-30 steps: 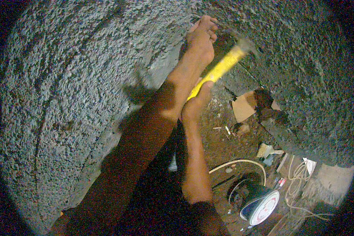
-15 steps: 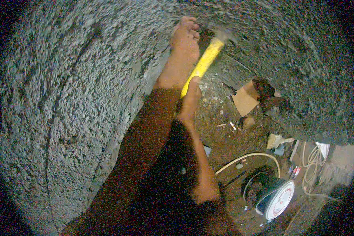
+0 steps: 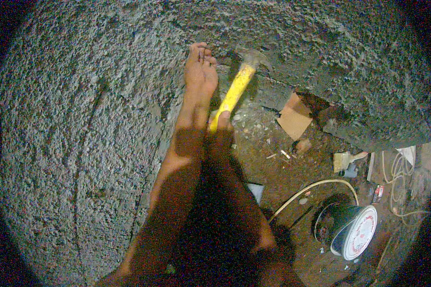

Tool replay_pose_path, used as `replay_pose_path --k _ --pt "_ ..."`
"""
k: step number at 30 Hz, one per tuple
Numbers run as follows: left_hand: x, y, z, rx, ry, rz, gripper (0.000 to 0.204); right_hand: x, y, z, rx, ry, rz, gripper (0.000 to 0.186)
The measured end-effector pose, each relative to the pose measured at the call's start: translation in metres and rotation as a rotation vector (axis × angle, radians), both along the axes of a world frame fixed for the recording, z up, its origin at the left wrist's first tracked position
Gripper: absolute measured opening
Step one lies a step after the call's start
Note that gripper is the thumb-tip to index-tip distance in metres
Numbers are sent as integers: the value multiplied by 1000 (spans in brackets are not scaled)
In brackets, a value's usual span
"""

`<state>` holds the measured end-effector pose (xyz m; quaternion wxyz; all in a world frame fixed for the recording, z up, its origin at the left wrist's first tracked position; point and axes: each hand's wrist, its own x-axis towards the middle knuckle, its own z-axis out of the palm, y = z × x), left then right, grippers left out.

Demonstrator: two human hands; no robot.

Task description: The person positions a dark tile against a curved wall, aligns it with a string line, and uses a hammer to tap it into place. The person repeatedly adjusts the tile and hammers it to secure it.

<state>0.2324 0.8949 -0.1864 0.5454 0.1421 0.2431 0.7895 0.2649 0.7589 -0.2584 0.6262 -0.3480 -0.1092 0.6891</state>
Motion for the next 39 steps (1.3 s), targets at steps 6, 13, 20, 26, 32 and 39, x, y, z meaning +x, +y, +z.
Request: replay_pose_path --k 6,13,20,26,32,39 --pt "-4 0 -2 24 34 40 14 14 -1 -17 153 -74 76 43" --pt "-3 1 1 -9 34 144 22 12 -1 -13 158 395 410 65" --pt "7 -5 8 -20 -32 117 19 9 -9 -1 261 -219 29 66" --pt "5 -7 7 -16 -70 109 15 4 -13 24 247 -340 88 72" --pt "4 -5 9 -12 -65 148 16 12 2 -12 346 -334 167 72" --pt "4 -2 7 -33 -69 105 17 12 5 -3 311 -281 141 69"
